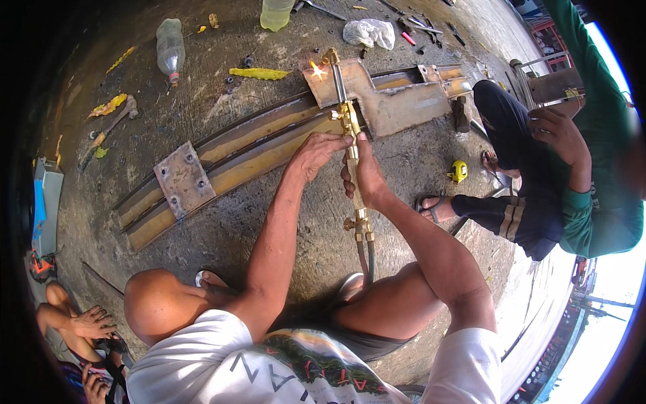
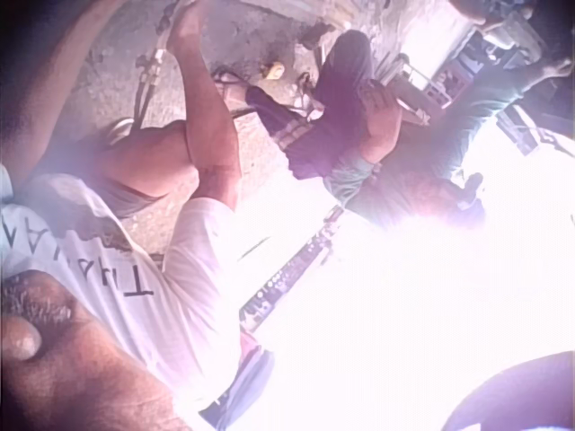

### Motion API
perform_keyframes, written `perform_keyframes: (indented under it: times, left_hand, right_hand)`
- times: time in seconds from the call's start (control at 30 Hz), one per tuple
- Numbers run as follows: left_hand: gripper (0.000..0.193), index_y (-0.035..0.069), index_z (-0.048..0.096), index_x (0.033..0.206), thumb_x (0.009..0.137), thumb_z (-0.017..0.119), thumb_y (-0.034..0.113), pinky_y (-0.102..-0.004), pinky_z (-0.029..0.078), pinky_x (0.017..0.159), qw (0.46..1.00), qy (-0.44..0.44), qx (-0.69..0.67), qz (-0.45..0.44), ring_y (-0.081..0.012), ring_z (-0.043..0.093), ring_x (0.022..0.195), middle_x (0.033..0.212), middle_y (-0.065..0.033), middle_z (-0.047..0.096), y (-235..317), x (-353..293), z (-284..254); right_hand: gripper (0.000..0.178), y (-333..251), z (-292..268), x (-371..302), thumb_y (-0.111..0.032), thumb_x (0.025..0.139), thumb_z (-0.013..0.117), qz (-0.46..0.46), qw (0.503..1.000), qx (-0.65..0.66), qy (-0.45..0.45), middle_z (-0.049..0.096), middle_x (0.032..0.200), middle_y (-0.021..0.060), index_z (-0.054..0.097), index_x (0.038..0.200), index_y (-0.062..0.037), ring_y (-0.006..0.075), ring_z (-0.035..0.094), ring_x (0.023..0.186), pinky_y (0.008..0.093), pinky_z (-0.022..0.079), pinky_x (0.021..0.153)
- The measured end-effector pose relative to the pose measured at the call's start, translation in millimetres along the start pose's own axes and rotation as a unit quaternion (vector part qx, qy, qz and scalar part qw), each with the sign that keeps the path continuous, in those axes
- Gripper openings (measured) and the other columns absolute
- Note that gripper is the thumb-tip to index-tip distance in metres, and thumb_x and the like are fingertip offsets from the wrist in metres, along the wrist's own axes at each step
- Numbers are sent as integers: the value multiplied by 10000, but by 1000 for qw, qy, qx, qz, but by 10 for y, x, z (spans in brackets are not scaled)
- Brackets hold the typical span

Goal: The person squats on the ground and uses a welding torch to join metal plates to a long metal frame. They ignite the torch, apply heat to the joints, and move along the frame to weld multiple sections while another person assists nearby.

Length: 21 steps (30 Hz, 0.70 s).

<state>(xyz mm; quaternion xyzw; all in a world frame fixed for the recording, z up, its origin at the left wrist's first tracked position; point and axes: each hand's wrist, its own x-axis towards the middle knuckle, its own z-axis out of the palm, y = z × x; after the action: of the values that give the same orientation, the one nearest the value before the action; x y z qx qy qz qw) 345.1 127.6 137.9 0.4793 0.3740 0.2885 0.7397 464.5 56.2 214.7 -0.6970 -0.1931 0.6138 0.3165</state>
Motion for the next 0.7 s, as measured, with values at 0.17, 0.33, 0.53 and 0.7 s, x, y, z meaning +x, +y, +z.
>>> perform_keyframes:
  times: [0.17,0.33,0.53,0.7]
  left_hand:
    - [473,21,733,1145,899,730,425,-436,356,1037,999,-27,-19,-37,-239,552,1143,1153,-137,683,34,-1,-21]
    - [483,24,719,1187,896,741,408,-476,292,1142,997,-39,-34,-52,-276,518,1291,1284,-162,657,41,2,-26]
    - [480,22,723,1178,893,743,408,-484,294,1140,997,-38,-28,-55,-278,522,1287,1277,-167,661,24,20,-27]
    - [475,26,727,1171,891,746,408,-480,295,1140,997,-38,-29,-53,-277,531,1276,1255,-162,672,-1,36,-41]
  right_hand:
    - [698,-2,5,-11,-779,940,231,0,1000,-5,7,446,597,28,453,871,-121,163,407,423,339,358,415]
    - [699,-6,4,-9,-778,940,227,5,1000,-6,10,440,593,26,452,868,-120,164,404,425,343,357,415]
    - [701,10,-11,8,-782,936,227,1,1000,-9,9,441,594,31,450,864,-121,172,421,438,349,366,419]
    - [704,17,-9,18,-786,932,227,-6,1000,-14,2,442,598,31,450,871,-121,170,426,444,345,366,417]
